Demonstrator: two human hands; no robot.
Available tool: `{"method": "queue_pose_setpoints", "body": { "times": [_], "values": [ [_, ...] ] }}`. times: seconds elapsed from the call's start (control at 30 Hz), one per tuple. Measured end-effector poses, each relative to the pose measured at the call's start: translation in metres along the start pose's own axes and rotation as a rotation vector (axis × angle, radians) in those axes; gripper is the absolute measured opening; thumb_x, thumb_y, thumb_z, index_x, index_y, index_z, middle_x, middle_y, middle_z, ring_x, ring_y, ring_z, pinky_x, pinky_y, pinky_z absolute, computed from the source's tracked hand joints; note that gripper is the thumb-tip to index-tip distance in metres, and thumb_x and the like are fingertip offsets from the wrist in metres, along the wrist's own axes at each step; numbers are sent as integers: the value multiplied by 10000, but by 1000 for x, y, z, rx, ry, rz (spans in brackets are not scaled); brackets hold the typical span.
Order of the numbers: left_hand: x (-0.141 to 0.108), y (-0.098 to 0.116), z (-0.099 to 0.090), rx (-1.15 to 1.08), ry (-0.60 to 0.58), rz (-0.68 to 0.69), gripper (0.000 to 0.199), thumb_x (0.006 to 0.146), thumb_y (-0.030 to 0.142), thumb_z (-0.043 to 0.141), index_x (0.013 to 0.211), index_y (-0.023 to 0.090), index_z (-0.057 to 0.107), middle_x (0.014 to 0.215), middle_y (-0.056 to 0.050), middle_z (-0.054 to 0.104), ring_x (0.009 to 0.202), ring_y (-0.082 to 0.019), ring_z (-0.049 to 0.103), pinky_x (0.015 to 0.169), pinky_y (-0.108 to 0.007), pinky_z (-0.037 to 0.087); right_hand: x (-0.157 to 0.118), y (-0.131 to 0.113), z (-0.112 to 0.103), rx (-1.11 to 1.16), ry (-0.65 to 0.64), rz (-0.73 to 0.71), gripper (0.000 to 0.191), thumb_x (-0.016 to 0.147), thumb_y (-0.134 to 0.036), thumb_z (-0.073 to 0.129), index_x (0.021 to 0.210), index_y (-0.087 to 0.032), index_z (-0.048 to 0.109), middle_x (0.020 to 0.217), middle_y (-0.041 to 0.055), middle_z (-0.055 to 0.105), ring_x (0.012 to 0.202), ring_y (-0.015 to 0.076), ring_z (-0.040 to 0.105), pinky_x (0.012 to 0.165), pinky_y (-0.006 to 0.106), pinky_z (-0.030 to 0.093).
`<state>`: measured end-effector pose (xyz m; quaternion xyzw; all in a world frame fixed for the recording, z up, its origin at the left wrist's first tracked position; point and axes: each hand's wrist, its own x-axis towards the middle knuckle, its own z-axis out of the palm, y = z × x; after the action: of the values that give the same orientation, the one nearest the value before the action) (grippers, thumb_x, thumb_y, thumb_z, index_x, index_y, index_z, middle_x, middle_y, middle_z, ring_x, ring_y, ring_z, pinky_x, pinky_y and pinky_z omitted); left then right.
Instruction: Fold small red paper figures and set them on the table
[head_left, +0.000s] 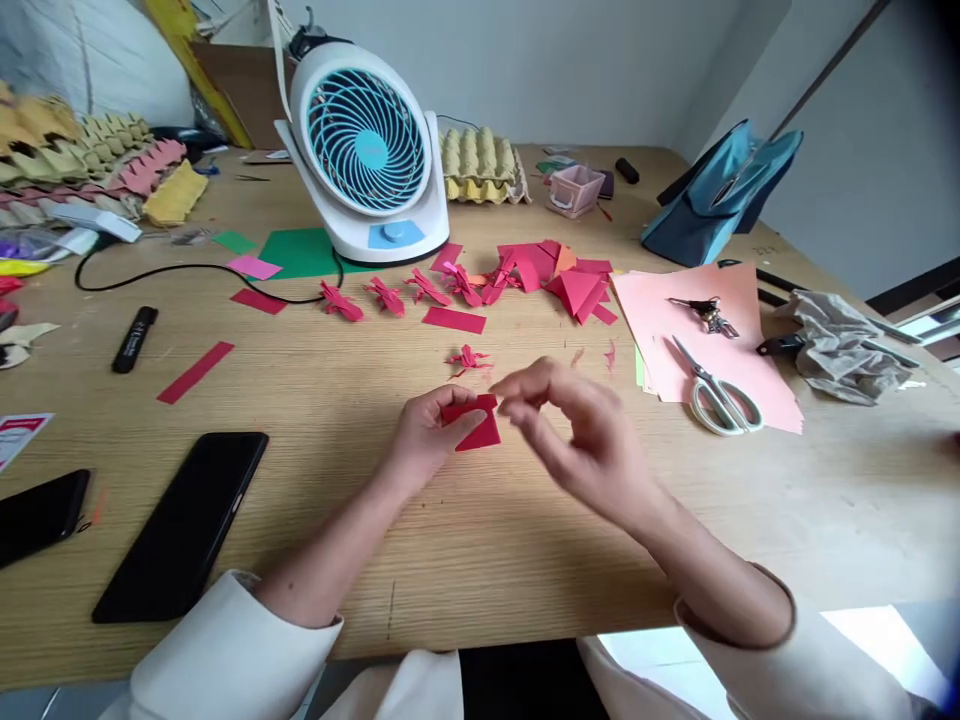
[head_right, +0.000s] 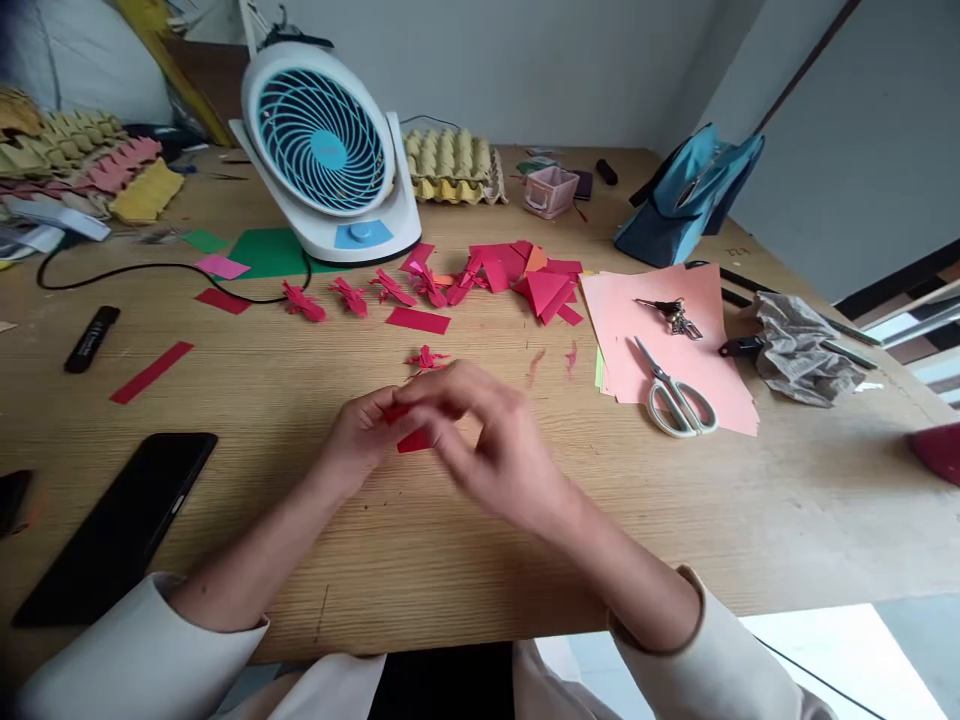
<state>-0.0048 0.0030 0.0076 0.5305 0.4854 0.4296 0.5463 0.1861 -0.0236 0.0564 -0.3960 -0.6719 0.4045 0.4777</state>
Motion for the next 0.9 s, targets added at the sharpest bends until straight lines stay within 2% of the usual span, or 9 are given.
{"method": "queue_pose_setpoints", "body": {
  "times": [0.07, 0.17, 0.23, 0.33, 0.53, 0.67, 0.77, 0.9],
  "values": [
    [-1, 1, 1, 4, 20, 46, 238, 756, 345, 741, 851, 166, 616, 799, -10, 656, 707, -127, 598, 677, -249, 480, 11, 17, 4, -11, 38, 77, 213, 870, -458, 681, 896, -246, 688, 788, 28, 657, 749, 182, 620, 659, 314, 496],
    [-2, -2, 1, 65, 47, 96, 237, 762, 307, 740, 857, 178, 566, 783, 4, 640, 681, -112, 591, 648, -227, 469, 16, 44, 13, 89, -44, 270, 324, 846, -518, 684, 844, -196, 646, 697, 6, 612, 604, 128, 521, 553, 270, 393],
    [-3, -3, 1, 108, 55, 113, 240, 763, 287, 738, 871, 184, 550, 771, 13, 634, 671, -106, 587, 638, -219, 461, 14, 55, 16, 155, -77, 313, 377, 816, -554, 702, 794, -186, 625, 654, -10, 578, 580, 114, 479, 540, 261, 356],
    [-3, -4, 1, 165, 58, 121, 247, 759, 266, 739, 885, 190, 541, 762, 24, 627, 662, -100, 581, 628, -215, 453, 11, 59, 17, 163, -85, 336, 400, 800, -570, 711, 760, -185, 611, 628, -21, 549, 563, 106, 440, 528, 257, 327],
    [-5, -5, 1, 282, 80, 151, 262, 756, 241, 756, 885, 202, 532, 783, 29, 642, 689, -107, 622, 643, -219, 465, 10, 55, 13, -7, -63, 313, 343, 791, -502, 746, 724, -190, 620, 626, -15, 552, 576, 118, 451, 537, 260, 340],
    [-6, -9, 1, 286, 33, 158, 279, 780, 283, 761, 932, 210, 539, 707, 47, 636, 632, -102, 619, 599, -206, 453, 9, 57, 13, 98, -162, 310, 328, 823, -516, 707, 828, -194, 644, 674, -9, 581, 617, 127, 481, 565, 259, 365],
    [-6, -10, 2, 285, -6, 151, 255, 791, 290, 753, 964, 208, 585, 689, 43, 649, 619, -108, 615, 593, -209, 455, 8, 61, 14, 144, -183, 305, 356, 835, -542, 680, 777, -195, 628, 660, -13, 564, 606, 122, 457, 556, 256, 346],
    [-4, -8, 0, 311, -28, 183, 113, 825, 287, 696, 811, 183, 655, 732, 12, 665, 661, -113, 587, 628, -221, 448, 7, 64, 16, 122, -126, 319, 361, 818, -544, 695, 773, -191, 635, 640, -17, 554, 578, 115, 434, 537, 259, 324]
  ]
}}
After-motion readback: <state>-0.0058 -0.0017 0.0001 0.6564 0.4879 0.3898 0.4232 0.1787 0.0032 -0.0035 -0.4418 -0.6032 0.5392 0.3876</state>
